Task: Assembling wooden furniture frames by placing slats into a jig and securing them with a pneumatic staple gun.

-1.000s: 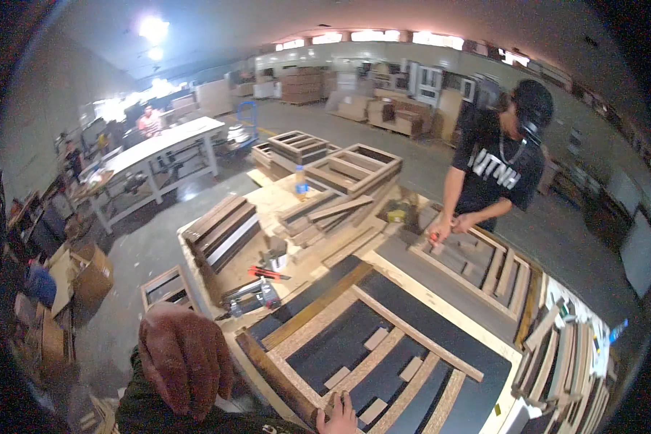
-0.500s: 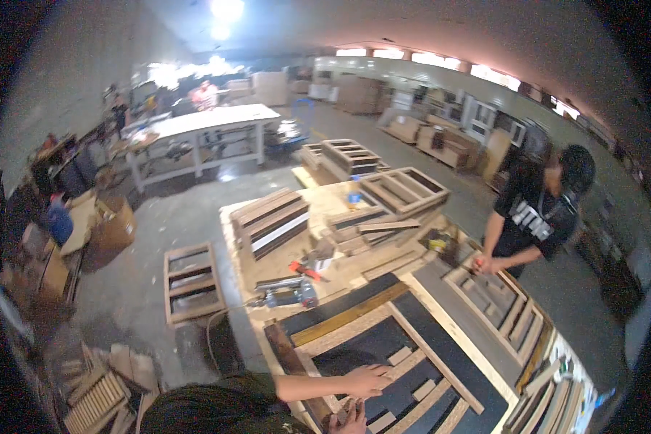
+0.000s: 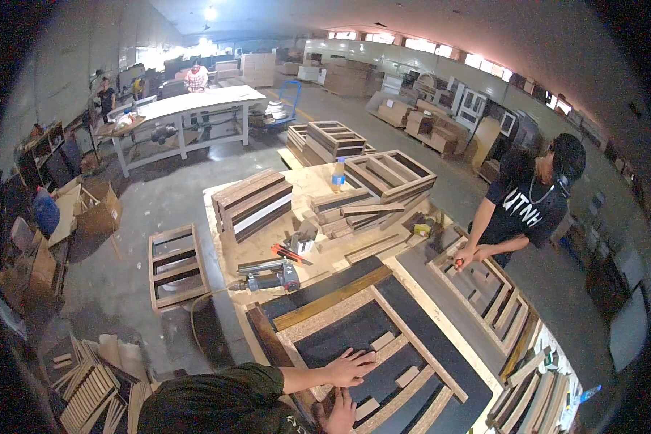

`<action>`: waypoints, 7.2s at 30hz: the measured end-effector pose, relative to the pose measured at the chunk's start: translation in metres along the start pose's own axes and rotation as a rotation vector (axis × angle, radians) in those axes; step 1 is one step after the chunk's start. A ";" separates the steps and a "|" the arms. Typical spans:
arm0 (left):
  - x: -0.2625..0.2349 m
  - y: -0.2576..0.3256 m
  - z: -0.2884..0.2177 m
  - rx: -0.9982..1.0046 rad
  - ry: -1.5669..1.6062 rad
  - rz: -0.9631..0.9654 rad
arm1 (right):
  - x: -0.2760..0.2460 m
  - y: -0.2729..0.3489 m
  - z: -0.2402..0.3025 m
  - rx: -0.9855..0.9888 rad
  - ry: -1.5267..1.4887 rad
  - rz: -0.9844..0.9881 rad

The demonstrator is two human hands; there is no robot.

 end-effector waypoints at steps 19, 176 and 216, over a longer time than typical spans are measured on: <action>0.008 -0.010 -0.017 0.085 0.032 0.061 | 0.006 0.018 -0.030 0.041 0.067 0.129; 0.066 -0.035 -0.152 0.288 -0.072 0.105 | -0.065 0.106 -0.071 0.361 0.080 0.100; -0.075 0.061 -0.112 -0.043 -0.126 0.653 | -0.077 0.114 -0.096 0.169 -0.054 0.047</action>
Point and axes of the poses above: each hand's wrist, its own y-axis away from the middle knuckle, its own x-axis out of the palm, z = x × y, the point moved 8 cm from there along -y, towards the middle knuckle, and after that the axes turned 10 degrees about -x, right-handed, at the moved point
